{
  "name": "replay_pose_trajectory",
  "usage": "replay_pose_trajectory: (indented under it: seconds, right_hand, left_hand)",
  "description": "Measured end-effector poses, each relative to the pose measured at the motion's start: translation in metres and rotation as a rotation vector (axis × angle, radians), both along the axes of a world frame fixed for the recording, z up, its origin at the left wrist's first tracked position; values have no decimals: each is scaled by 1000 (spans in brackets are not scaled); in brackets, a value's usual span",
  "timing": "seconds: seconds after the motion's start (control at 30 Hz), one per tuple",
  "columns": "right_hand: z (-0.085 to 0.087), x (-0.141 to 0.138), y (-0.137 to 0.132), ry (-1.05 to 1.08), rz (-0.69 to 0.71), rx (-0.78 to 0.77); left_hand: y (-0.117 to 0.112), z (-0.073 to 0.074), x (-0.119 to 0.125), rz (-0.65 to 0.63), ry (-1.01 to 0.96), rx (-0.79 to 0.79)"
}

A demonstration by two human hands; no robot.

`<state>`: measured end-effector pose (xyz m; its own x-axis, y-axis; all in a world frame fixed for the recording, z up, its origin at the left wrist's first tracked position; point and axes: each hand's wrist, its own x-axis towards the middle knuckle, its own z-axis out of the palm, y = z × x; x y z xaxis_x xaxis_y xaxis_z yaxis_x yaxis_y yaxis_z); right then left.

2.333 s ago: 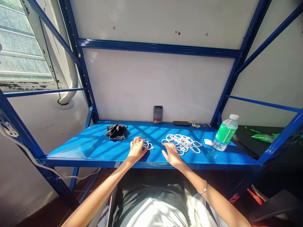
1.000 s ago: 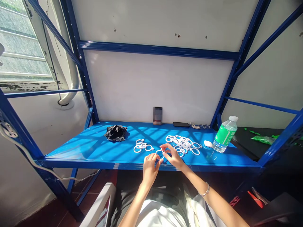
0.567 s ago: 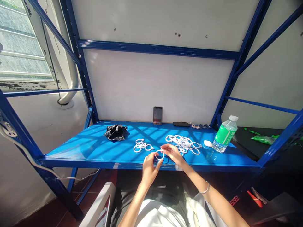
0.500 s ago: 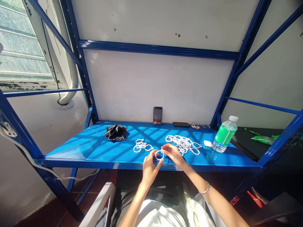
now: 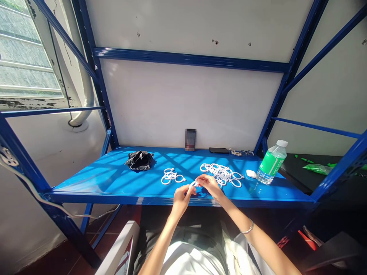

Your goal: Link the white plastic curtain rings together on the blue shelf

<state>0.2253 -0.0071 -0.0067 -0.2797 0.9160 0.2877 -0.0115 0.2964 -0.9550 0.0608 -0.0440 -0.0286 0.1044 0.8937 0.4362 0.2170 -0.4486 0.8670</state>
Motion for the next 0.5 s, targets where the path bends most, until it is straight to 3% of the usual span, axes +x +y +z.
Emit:
replay_pose_trajectory:
  seconds: [0.1, 0.2, 0.5]
  right_hand:
    - [0, 1, 0, -2, -23, -9]
    - [0, 1, -1, 1, -20, -24]
    - [-5, 0, 1, -5, -1, -13]
  left_hand:
    - [14, 2, 3, -96, -148, -111]
    - [23, -1, 5, -100, -227, -173]
    - [8, 2, 1, -44, -179, -76]
